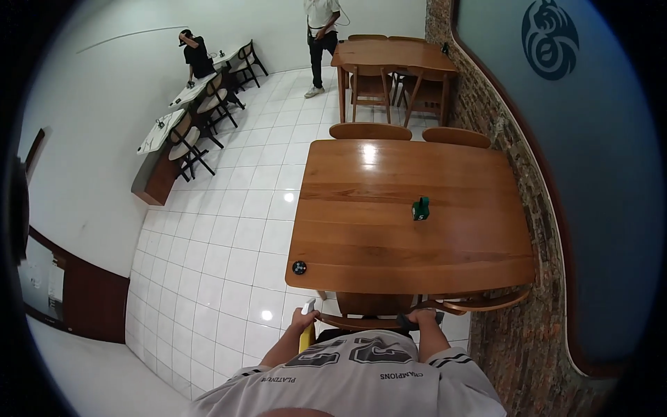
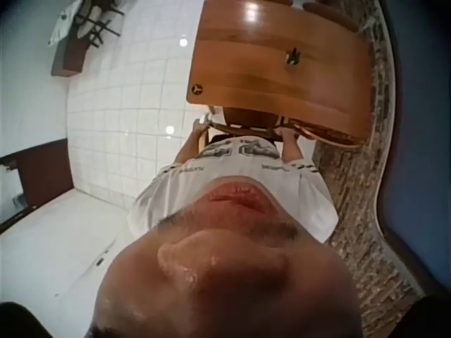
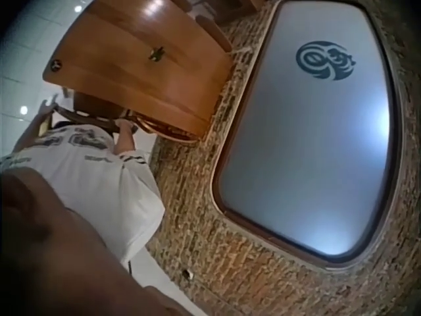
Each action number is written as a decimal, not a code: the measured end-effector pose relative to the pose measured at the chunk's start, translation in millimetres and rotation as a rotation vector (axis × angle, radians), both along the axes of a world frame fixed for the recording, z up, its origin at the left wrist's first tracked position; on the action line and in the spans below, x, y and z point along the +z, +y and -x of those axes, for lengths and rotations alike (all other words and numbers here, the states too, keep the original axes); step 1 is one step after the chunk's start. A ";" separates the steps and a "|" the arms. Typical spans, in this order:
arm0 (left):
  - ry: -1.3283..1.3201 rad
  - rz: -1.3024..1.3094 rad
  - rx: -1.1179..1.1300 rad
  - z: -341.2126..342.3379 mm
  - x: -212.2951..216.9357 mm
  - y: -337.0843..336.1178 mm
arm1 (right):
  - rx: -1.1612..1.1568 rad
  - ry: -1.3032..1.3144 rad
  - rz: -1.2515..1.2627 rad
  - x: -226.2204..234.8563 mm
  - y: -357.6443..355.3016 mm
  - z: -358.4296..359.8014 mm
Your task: Cleaning wooden tables and chairs in a seating area using a spray bottle and a cloth.
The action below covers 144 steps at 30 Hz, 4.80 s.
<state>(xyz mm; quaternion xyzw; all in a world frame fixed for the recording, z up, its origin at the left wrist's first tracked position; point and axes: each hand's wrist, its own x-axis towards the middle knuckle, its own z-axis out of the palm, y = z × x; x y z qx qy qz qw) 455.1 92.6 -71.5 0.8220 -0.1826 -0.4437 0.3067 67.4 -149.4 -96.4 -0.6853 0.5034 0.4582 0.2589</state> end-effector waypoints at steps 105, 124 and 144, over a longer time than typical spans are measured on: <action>-0.249 0.882 -0.095 63.5 158.0 -73.0 | -1.556 -2.263 -0.834 227.1 30.6 -57.2; -0.430 0.711 0.143 96.1 158.1 -143.1 | 0.202 -0.842 0.710 55.8 -31.6 -147.8; -0.332 0.626 0.266 101.3 79.6 -171.2 | -0.135 -0.484 0.918 40.3 -140.7 76.4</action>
